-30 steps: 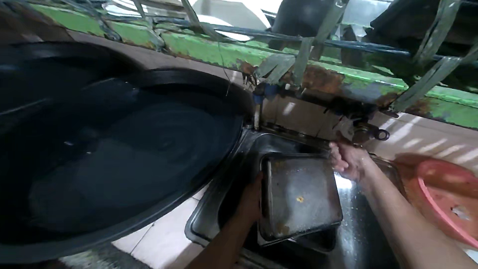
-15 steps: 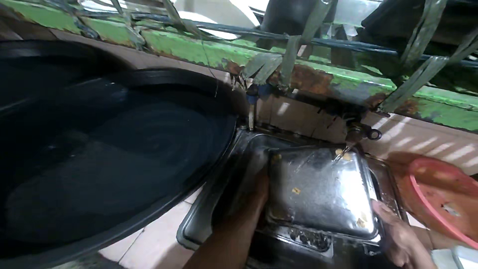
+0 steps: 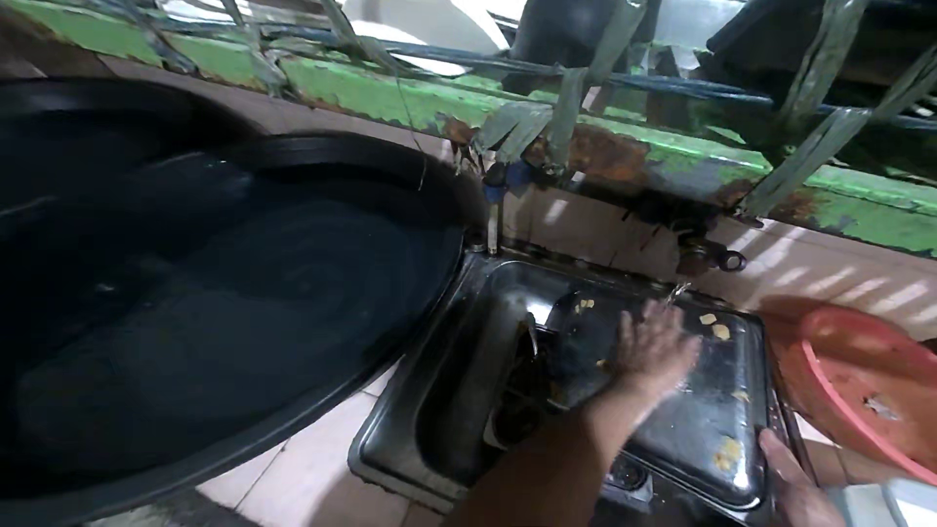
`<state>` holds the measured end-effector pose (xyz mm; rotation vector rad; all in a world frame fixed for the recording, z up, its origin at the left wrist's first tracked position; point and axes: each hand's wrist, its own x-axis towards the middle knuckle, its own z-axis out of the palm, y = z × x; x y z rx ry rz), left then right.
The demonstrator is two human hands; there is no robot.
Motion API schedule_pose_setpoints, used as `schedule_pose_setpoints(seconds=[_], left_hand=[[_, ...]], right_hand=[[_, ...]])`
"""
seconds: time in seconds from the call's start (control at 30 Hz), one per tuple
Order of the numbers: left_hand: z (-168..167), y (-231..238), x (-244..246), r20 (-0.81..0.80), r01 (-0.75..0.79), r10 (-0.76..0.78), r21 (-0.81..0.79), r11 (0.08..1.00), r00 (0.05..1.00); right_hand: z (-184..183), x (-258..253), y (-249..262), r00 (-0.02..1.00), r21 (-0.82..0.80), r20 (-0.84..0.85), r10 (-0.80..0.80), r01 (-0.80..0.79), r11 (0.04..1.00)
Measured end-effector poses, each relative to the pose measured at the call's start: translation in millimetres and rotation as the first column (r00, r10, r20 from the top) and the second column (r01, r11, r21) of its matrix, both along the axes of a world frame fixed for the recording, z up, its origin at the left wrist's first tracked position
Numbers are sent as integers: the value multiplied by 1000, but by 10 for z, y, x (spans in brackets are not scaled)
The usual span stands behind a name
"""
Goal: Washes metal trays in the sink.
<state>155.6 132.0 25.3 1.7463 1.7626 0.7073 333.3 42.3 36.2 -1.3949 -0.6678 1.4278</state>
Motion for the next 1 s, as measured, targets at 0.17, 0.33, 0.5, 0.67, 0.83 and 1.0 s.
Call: schedule_pose_setpoints(seconds=[0.17,0.33,0.5,0.67,0.83,1.0], left_hand=[[-364,-71,-204,-56,-235,232,-64,970,971],[-49,-410,-9,-2,62,-62,10,998,998],[-525,-439,-1002,184,-324,391,-313,893,902],[-70,-556,-1332,409,-370,562,-459,807,719],[282,-726,-1681,214,-512,555,-226,829,804],[381,-947,-1848,246,-655,667,-140,743,704]], right_hand=[[-22,55,-29,999,9,-20,25,-25,1000],[18,-133,-2,999,-14,51,19,-19,1000],[-139,448,46,970,41,-211,120,-114,993],[-774,214,28,946,-220,278,165,-104,970],[-1068,-670,232,970,-346,206,129,-51,937],[-925,-1019,627,968,-440,-207,141,-221,870]])
